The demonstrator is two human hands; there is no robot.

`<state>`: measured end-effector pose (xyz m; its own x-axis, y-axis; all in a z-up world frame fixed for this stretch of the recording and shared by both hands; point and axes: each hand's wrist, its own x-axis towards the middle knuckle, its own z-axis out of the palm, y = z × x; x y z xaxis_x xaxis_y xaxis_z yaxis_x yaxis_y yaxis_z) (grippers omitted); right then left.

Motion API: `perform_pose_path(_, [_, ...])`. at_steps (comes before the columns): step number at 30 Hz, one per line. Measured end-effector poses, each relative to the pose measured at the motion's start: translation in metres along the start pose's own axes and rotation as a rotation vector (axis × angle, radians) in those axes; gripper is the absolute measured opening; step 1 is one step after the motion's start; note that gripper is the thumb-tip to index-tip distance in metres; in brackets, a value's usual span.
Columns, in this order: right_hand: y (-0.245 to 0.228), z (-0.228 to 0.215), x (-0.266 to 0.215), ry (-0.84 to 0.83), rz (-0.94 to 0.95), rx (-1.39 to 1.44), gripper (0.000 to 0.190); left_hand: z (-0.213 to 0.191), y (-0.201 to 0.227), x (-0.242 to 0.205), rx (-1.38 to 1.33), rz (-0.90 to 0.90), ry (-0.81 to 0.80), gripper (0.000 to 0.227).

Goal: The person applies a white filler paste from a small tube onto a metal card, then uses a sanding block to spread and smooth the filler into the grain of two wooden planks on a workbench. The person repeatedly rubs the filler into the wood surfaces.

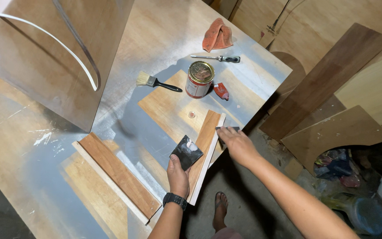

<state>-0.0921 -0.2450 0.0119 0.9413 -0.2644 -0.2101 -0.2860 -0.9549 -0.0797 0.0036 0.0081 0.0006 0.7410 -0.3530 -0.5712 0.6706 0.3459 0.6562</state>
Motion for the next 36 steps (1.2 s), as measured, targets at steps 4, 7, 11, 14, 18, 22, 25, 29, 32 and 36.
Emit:
perform_pose_path(4, [-0.028,-0.011,-0.031,-0.028,-0.015,0.046,0.094,0.000,0.001,-0.001,0.008,-0.018,0.007,0.060])
perform_pose_path(7, [-0.043,-0.017,-0.060,0.027,-0.101,0.107,0.087,0.001,0.001,-0.001,-0.031,0.009,-0.001,0.060])
perform_pose_path(11, [-0.034,-0.025,-0.081,0.177,-0.192,0.306,0.104,0.000,-0.003,0.003,-0.049,0.014,0.010,0.060])
perform_pose_path(14, [-0.006,-0.027,-0.073,0.406,-0.156,0.454,0.095,0.004,0.001,-0.001,-0.034,0.009,0.018,0.060])
perform_pose_path(18, [0.039,-0.003,-0.040,0.573,0.090,0.870,0.054,0.012,0.008,-0.006,0.089,0.035,0.023,0.058])
perform_pose_path(22, [0.062,0.006,0.000,0.593,0.245,1.410,0.053,0.025,0.015,0.008,0.056,0.062,0.054,0.055])
perform_pose_path(25, [0.069,0.006,0.025,0.576,0.581,1.192,0.071,0.052,0.033,-0.004,-0.051,0.016,0.029,0.063])
perform_pose_path(29, [0.064,0.004,0.063,0.537,0.251,1.765,0.058,0.065,0.029,-0.007,-0.037,-0.023,0.067,0.067])
perform_pose_path(32, [0.060,0.008,0.068,0.456,0.232,1.787,0.059,0.065,0.024,-0.006,0.007,-0.019,0.077,0.068])
perform_pose_path(36, [0.064,0.024,0.050,0.493,0.187,1.804,0.056,0.061,0.014,-0.001,0.074,-0.006,0.044,0.067])
